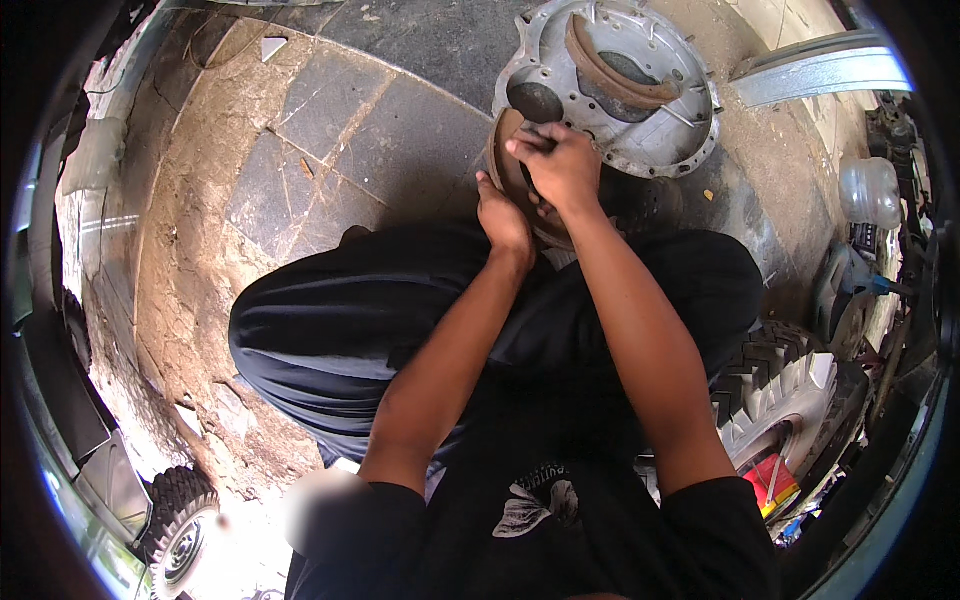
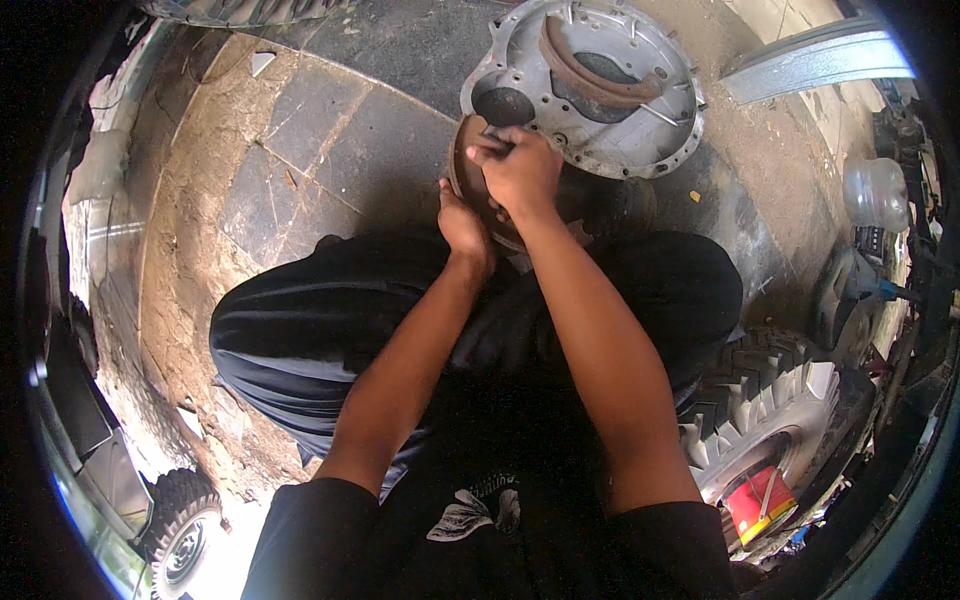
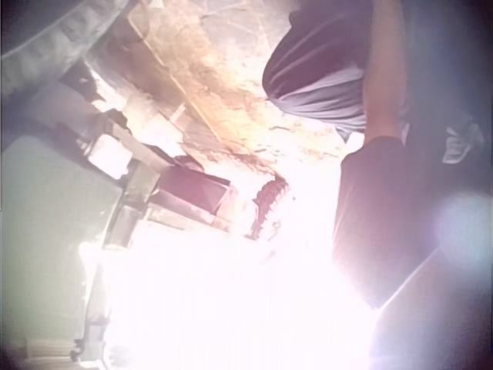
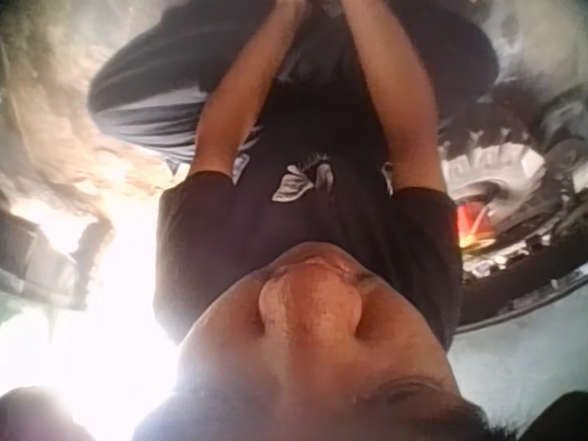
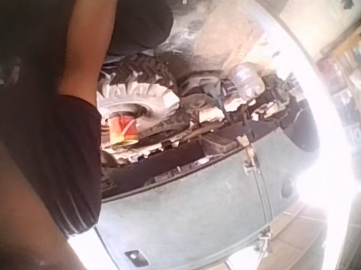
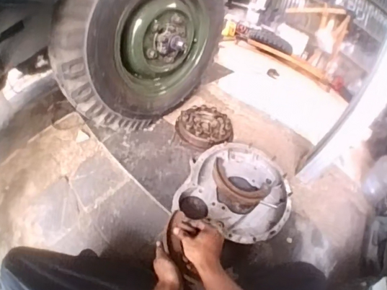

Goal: The person sits on the floor and uses hands to manipulate brake shoes and a brake drum, repeatedly pressing and adjusting the curved brake components. The person handles the brake shoes one at a time, aligning them with the drum and pressing into place.

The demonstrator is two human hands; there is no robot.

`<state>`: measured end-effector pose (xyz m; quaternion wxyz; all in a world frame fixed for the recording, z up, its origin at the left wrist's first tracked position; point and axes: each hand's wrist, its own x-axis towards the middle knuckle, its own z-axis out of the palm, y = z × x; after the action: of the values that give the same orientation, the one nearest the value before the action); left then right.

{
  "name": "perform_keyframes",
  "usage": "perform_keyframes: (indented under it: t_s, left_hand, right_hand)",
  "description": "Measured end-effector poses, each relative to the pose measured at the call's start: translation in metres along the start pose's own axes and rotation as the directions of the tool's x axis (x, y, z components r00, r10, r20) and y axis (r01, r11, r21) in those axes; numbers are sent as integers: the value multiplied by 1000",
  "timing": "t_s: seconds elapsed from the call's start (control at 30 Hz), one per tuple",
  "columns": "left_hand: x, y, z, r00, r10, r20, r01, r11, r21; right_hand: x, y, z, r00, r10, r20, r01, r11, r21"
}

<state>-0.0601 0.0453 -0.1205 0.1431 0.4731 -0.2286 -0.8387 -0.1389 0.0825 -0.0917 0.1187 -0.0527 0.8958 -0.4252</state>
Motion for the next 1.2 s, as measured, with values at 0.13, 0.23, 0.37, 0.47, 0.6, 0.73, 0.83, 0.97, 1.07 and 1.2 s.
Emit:
perform_keyframes:
  t_s: [0.13, 0.23, 0.37, 0.47, 0.6, 0.73, 0.83, 0.97, 1.07, 1.2]
  left_hand:
    - [9, -5, -9, 1000, -22, -7, 22, 999, 25]
    - [2, -2, -5, 995, -62, 74, 61, 998, 8]
    - [-3, 0, 2, 1000, 1, -27, -1, 1000, 24]
    - [4, -4, -3, 1000, -17, -24, 18, 1000, 21]
    - [3, -5, 0, 998, 37, -54, -36, 999, 5]
    - [-2, -2, 2, 999, -19, -35, 19, 1000, 24]
    - [0, -3, 1, 998, 43, -45, -41, 998, 48]
    - [5, -8, -3, 1000, 10, -13, -10, 999, 30]
    - [-4, 4, 0, 993, -107, 43, 107, 994, -3]
    - [2, -3, -1, 1000, -17, -3, 17, 1000, -23]
  right_hand:
    - [-5, -26, -8, 980, 188, 62, -189, 982, 21]
    - [0, -23, -4, 989, 147, -6, -147, 989, -23]
    - [-7, -8, -3, 993, 122, 6, -122, 993, -3]
    - [6, -24, 4, 997, -6, -79, -5, 991, -136]
    - [-10, -12, -2, 999, 14, -37, -16, 999, -51]
    - [8, -6, 11, 992, -64, -113, 58, 997, -55]
    - [3, -4, 10, 987, -106, -121, 100, 994, -50]
    - [-1, 3, 6, 995, -73, -73, 72, 997, -18]
    - [10, -9, 9, 991, -81, -105, 65, 987, -145]
    - [2, 2, 9, 994, -102, -50, 100, 994, -43]
